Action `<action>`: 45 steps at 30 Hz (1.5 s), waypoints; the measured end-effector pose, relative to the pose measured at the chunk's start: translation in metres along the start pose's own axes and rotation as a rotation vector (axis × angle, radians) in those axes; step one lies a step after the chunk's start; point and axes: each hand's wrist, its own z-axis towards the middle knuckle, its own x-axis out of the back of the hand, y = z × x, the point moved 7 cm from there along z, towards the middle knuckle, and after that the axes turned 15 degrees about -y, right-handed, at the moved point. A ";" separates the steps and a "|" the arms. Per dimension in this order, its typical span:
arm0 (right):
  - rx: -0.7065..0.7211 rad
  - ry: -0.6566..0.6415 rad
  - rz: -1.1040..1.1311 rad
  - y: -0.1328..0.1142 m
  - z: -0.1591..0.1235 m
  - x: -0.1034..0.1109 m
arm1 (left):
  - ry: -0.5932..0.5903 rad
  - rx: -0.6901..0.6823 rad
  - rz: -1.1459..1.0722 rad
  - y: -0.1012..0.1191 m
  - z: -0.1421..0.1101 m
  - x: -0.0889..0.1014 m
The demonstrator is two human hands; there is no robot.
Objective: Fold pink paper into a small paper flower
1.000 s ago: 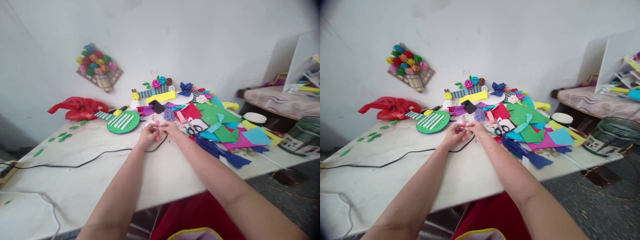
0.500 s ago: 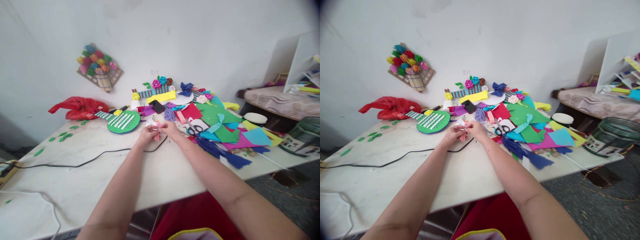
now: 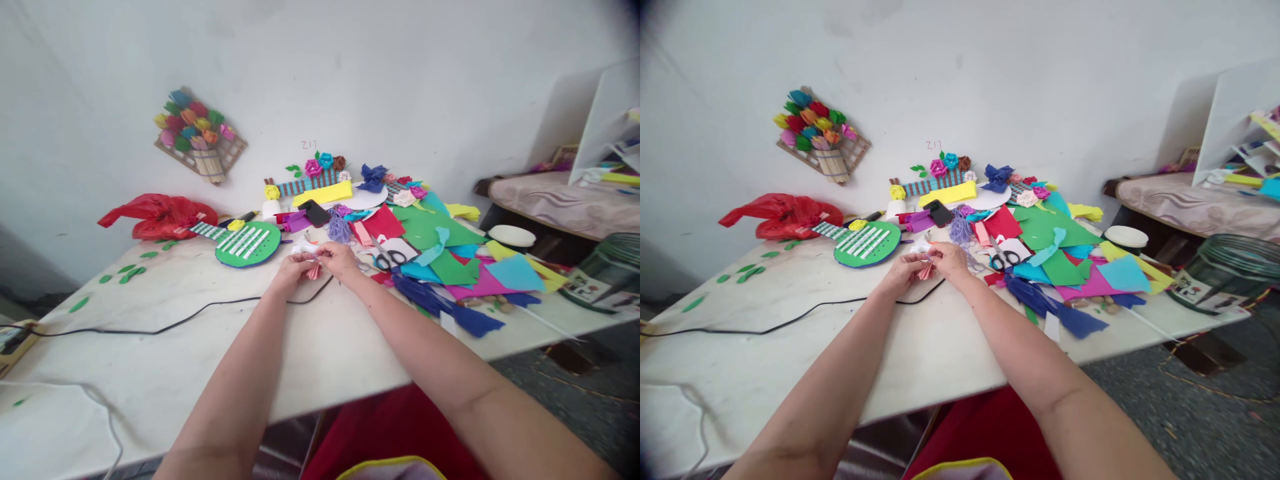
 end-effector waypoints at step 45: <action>0.085 0.148 0.152 0.003 0.000 -0.001 | 0.106 -0.021 0.273 0.007 0.001 -0.006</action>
